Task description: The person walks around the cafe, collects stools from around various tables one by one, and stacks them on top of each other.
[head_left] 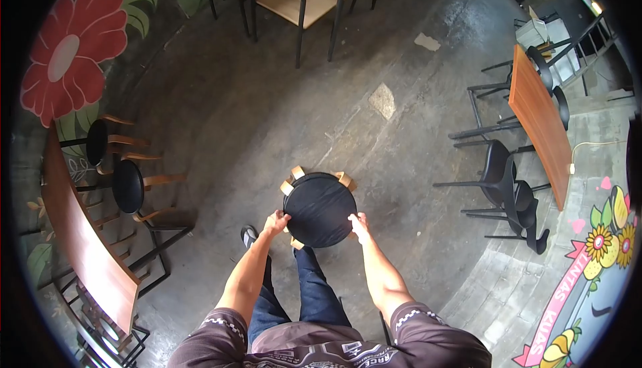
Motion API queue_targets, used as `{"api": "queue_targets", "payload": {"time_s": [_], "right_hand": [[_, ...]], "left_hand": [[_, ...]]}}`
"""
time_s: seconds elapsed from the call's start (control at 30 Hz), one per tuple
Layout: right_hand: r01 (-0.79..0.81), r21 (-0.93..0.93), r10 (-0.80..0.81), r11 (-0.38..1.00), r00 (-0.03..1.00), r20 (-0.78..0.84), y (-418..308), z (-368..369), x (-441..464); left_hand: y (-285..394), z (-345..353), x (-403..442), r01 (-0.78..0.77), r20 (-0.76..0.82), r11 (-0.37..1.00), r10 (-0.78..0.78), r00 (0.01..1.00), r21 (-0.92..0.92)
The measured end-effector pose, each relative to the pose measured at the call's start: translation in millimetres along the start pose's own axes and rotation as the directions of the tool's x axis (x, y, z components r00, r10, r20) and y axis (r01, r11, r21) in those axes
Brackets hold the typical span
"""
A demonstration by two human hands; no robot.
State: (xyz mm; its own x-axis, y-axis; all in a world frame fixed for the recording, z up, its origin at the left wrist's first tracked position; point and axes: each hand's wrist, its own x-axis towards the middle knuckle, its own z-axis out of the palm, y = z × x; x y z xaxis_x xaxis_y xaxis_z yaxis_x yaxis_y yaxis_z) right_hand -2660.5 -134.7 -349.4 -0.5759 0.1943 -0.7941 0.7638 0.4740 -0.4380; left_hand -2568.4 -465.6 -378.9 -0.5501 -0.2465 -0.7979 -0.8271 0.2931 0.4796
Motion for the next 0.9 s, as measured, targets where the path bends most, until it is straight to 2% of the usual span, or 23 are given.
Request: {"api": "queue_targets", "payload": {"time_s": [0.03, 0.07, 0.1, 0.17, 0.2, 0.23, 0.27, 0.3, 0.33, 0.37, 0.4, 0.43, 0.47, 0.57, 0.6, 0.67, 0.7, 0.73, 0.77, 0.8, 0.83, 0.87, 0.9], "right_hand": [[0.002, 0.010, -0.002, 1.000, 1.000, 0.004, 4.2, -0.7, -6.3], [0.010, 0.024, -0.010, 1.000, 1.000, 0.010, 5.7, -0.4, -15.4], [0.062, -0.007, -0.062, 0.998, 0.998, 0.012, 24.9, 4.0, -7.9], [0.140, 0.038, -0.139, 0.989, 0.990, -0.007, 10.0, 1.3, -54.1], [0.184, 0.100, -0.191, 0.978, 0.980, 0.063, 19.1, 2.3, -61.9], [0.137, 0.095, -0.152, 0.986, 0.974, 0.168, 7.0, -1.2, -88.8], [0.086, 0.040, -0.093, 0.996, 0.970, 0.225, 0.3, -2.7, -113.2], [0.039, 0.052, -0.053, 0.998, 0.945, 0.324, 9.4, -1.9, -121.3], [-0.076, -0.074, 0.101, 0.994, 0.897, 0.430, 8.9, -3.0, -131.9], [-0.090, -0.126, 0.140, 0.988, 0.862, 0.487, 14.9, 0.3, -137.9], [-0.074, -0.206, 0.165, 0.976, 0.867, 0.470, 31.7, 9.0, -131.6], [-0.065, -0.340, 0.247, 0.938, 0.814, 0.525, 27.3, 7.7, -143.7], [0.017, -0.427, 0.234, 0.904, 0.817, 0.527, 23.6, 12.7, -154.0], [0.156, -0.455, 0.130, 0.877, 0.833, 0.537, 5.1, 26.3, -192.7], [0.286, -0.442, 0.020, 0.850, 0.821, 0.570, -8.2, 30.0, -209.9], [0.345, -0.540, -0.004, 0.768, 0.846, 0.534, -45.0, 53.7, -258.0], [0.514, -0.323, -0.138, 0.795, 0.671, 0.728, -17.1, 84.4, -211.3], [0.279, -0.113, -0.129, 0.954, 0.719, 0.683, -40.9, 85.2, -281.8], [0.312, 0.111, -0.290, 0.944, 0.618, 0.731, -37.9, 98.6, -303.3], [0.172, -0.058, -0.089, 0.983, 0.735, 0.672, -49.2, 111.5, -332.9], [0.680, 0.009, -0.418, 0.733, 0.440, 0.795, -11.8, 138.7, -268.3], [0.173, 0.049, -0.115, 0.984, 0.398, 0.910, -22.7, 152.1, -294.1], [0.380, 0.029, -0.262, 0.924, 0.578, 0.773, -26.3, 158.1, -384.8]], "left_hand": [[22.2, -17.4, -32.7, -0.050, 0.024, 0.997, 0.051, 0.998, -0.054], [4.4, -16.3, -35.0, -0.122, 0.000, 0.987, 0.122, 0.992, -0.108], [-21.0, -13.8, -33.7, -0.147, -0.055, 0.989, 0.145, 0.988, -0.032], [-35.6, -37.6, -81.6, -0.051, -0.036, 0.998, 0.049, 0.998, -0.033], [-45.4, -50.9, -111.7, -0.127, -0.061, 0.990, 0.131, 0.990, 0.054], [-91.4, -45.1, -110.2, -0.106, -0.095, 0.994, 0.104, 0.990, -0.018], [-78.7, -71.7, -160.5, -0.002, -0.018, 0.998, 0.001, 1.000, -0.056], [-83.4, -83.7, -198.8, 0.016, -0.040, 0.970, -0.026, 0.999, -0.241], [-104.4, -94.6, -220.9, 0.151, -0.035, 0.961, -0.163, 0.986, -0.231], [-89.7, -113.2, -269.5, 0.260, -0.092, 0.923, -0.296, 0.951, -0.282], [-118.4, -116.0, -286.1, 0.228, -0.110, 0.914, -0.278, 0.954, -0.337], [-139.4, -117.3, -309.1, 0.217, -0.194, 0.864, -0.333, 0.923, -0.454], [-163.6, -119.1, -327.1, 0.216, -0.192, 0.813, -0.369, 0.909, -0.540], [-216.1, -117.4, -386.0, 0.087, -0.311, 0.729, -0.393, 0.865, -0.679], [-231.6, -115.4, -402.2, 0.061, -0.348, 0.708, -0.418, 0.839, -0.703], [-273.3, -104.9, -419.8, -0.053, -0.385, 0.608, -0.430, 0.817, -0.792], [-334.4, -79.8, -434.8, -0.179, -0.411, 0.527, -0.364, 0.836, -0.831], [-342.9, -74.9, -453.6, -0.100, -0.338, 0.469, -0.456, 0.823, -0.878], [-365.9, -65.0, -464.9, -0.087, -0.268, 0.389, -0.438, 0.858, -0.917], [-386.3, -47.7, -473.5, -0.105, -0.223, 0.258, -0.488, 0.844, -0.960], [-394.2, -41.3, -488.3, -0.088, -0.185, 0.205, -0.516, 0.837, -0.975], [-395.7, -39.3, -504.1, -0.116, -0.202, 0.192, -0.520, 0.830, -0.974], [-406.1, -35.9, -521.7, -0.174, -0.221, 0.143, -0.466, 0.856, -0.974]]}}
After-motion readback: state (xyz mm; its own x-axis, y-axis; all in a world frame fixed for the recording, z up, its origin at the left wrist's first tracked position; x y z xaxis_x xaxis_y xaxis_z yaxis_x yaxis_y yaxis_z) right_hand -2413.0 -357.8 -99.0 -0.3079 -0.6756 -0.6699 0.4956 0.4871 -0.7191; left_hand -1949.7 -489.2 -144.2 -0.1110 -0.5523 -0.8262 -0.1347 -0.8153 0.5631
